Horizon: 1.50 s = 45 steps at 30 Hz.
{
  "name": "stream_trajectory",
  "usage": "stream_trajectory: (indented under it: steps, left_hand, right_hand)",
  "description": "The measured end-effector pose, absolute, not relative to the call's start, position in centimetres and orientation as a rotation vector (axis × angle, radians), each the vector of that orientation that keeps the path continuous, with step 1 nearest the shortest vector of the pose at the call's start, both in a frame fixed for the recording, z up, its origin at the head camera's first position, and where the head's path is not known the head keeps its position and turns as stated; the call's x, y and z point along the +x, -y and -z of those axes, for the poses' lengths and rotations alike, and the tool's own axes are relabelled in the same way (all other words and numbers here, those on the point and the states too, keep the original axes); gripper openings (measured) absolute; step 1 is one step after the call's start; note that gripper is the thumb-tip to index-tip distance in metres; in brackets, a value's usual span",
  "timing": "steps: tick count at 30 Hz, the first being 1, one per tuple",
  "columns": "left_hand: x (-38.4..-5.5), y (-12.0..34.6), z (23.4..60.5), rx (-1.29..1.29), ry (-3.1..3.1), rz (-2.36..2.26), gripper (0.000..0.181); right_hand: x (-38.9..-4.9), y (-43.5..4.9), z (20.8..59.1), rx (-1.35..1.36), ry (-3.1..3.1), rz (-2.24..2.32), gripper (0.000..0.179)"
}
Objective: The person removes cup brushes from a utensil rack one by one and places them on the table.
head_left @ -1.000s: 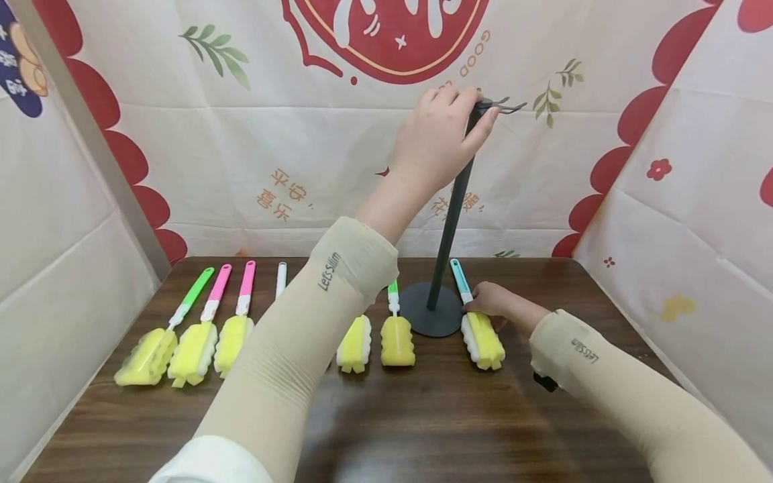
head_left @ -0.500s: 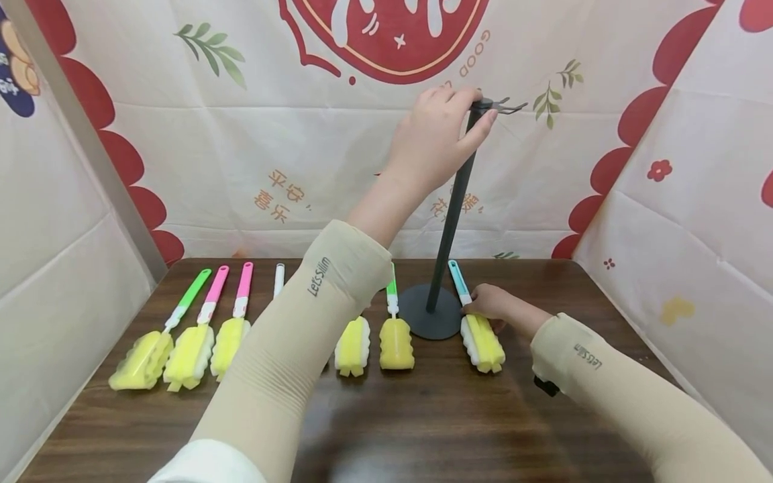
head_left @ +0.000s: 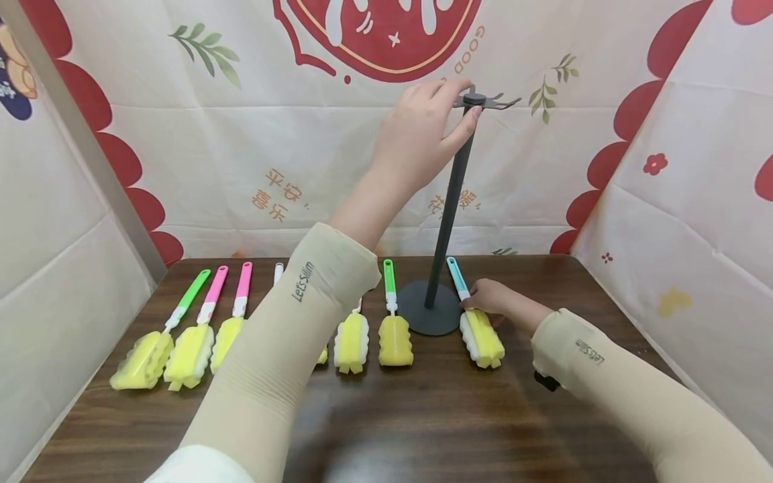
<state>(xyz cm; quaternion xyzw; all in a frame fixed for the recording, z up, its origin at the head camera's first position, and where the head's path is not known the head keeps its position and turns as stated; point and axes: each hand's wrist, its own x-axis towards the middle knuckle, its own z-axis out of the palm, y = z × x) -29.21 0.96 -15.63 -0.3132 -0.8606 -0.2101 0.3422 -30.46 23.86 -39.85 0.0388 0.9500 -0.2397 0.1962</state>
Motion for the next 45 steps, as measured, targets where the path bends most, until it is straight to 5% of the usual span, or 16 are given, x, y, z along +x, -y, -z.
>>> stream_trajectory:
  steps: [18,45]
  left_hand:
    - [-28.2,1.1,16.7,-0.847,2.07,0.464,0.048]
    - [-26.6,6.3,22.4,-0.882,2.063,0.509,0.04]
  right_hand:
    - [-28.6,-23.7,35.6,-0.034,-2.87,0.521,0.07]
    - [-24.6,-22.3,31.0,-0.167,-3.126,0.379,0.067]
